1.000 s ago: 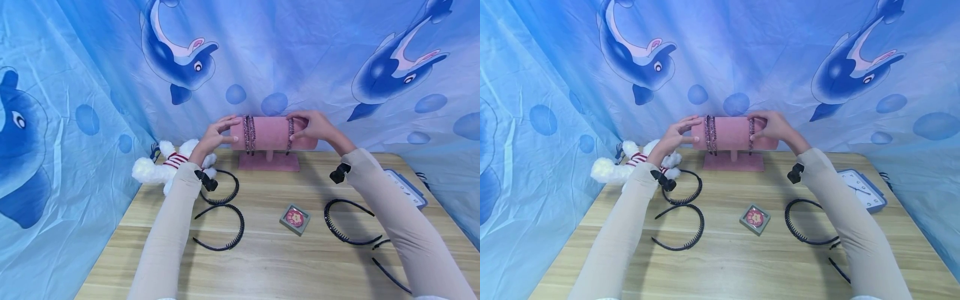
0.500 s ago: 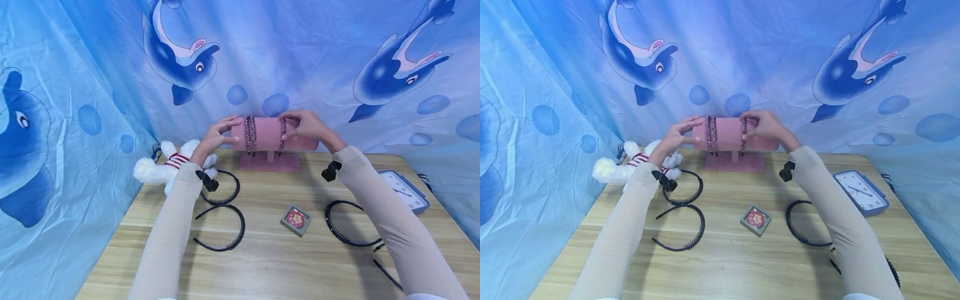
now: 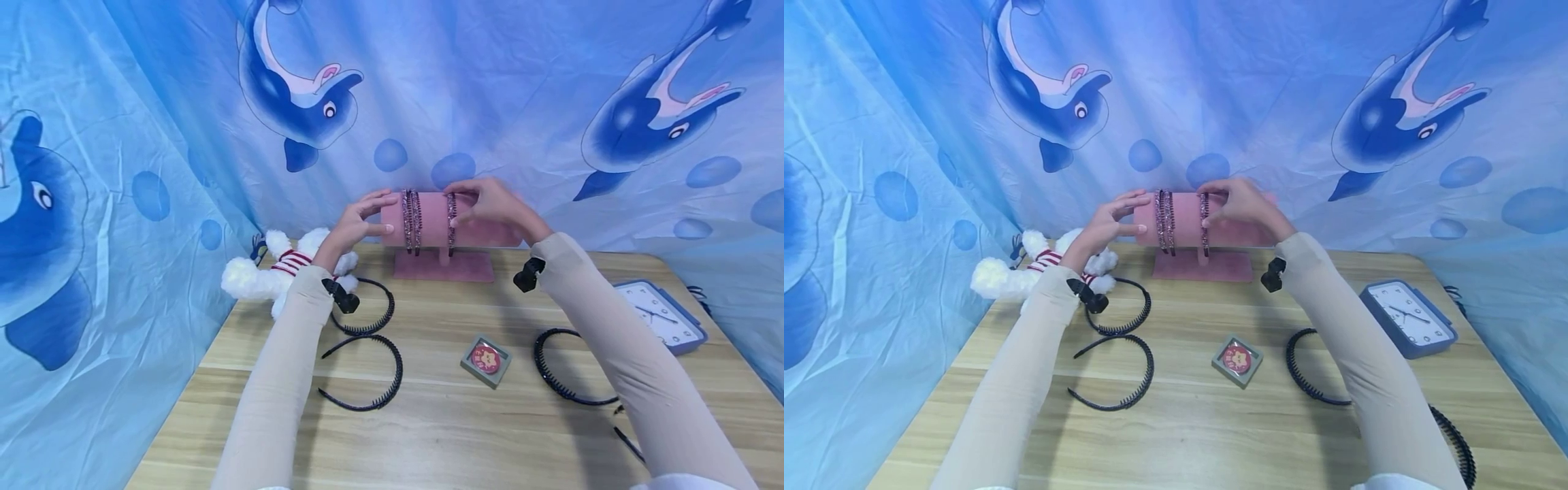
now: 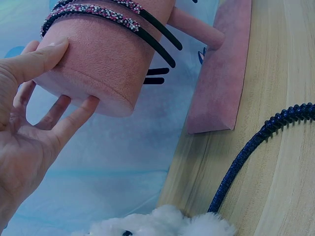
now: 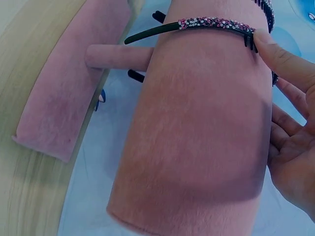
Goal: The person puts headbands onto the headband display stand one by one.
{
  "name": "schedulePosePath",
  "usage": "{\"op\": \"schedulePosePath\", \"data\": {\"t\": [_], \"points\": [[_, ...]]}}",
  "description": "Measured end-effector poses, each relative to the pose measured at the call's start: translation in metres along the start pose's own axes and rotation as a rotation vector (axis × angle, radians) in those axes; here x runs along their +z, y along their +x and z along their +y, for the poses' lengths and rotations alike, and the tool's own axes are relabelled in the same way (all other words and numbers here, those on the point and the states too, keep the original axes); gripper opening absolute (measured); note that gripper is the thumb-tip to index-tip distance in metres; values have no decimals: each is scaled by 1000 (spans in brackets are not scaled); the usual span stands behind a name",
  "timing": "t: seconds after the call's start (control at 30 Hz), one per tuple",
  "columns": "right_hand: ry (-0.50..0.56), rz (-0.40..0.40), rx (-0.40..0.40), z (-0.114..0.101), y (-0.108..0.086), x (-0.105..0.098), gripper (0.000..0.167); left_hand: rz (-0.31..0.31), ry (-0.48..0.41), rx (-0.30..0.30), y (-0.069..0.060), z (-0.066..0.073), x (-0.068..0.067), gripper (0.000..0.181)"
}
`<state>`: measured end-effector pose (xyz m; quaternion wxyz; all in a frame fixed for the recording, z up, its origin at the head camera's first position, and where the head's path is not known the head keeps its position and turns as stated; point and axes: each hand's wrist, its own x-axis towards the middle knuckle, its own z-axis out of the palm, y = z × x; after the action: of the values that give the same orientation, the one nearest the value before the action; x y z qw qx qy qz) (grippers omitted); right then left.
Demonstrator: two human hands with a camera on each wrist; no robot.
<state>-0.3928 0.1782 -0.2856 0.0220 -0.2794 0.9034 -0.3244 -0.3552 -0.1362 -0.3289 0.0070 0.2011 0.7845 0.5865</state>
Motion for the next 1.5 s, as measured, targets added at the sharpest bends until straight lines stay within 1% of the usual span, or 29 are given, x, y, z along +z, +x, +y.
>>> {"op": "schedulePosePath", "data": {"t": [0.1, 0.17, 0.27, 0.37, 0.43, 0.53, 0.67, 0.8, 0.9, 1.0, 1.23, 1.37, 1.5], "points": [[-19, 1, 3, -2, 2, 1, 69, -1, -3, -7, 0, 0, 0, 62], [-29, 4, -10, -4, 3, 1, 69, -1, 0, -7, 2, -1, 0, 62], [-17, 5, -25, -6, 3, 3, 68, 2, 5, 4, 6, -9, 0, 63], [26, -5, -15, -7, 1, 5, 68, 12, 6, 23, 11, -20, -1, 62], [52, -13, -8, -8, 0, 7, 69, 21, 5, 24, 12, -23, 0, 62], [61, -22, -10, -8, 0, 11, 69, 14, 0, 8, 7, -13, 0, 61], [31, -2, -43, -10, 1, 18, 70, -6, -6, -2, -1, 2, 1, 63], [2, 37, -45, -12, 0, 21, 72, -2, -7, -4, 0, 1, 1, 63], [-14, 46, -43, -13, 0, 23, 73, 6, -7, -15, -1, 1, 0, 63], [-20, 37, -45, -16, 1, 24, 74, 13, -2, -16, -1, 1, 0, 63], [-20, 23, -70, -22, 7, 29, 76, 2, 3, 15, -1, 0, 0, 62], [-31, 35, -81, -23, 10, 31, 76, 6, -7, 26, 6, -11, -1, 63], [-46, 48, -88, -25, 13, 33, 77, 23, -10, 36, 11, -23, -1, 63]]}}
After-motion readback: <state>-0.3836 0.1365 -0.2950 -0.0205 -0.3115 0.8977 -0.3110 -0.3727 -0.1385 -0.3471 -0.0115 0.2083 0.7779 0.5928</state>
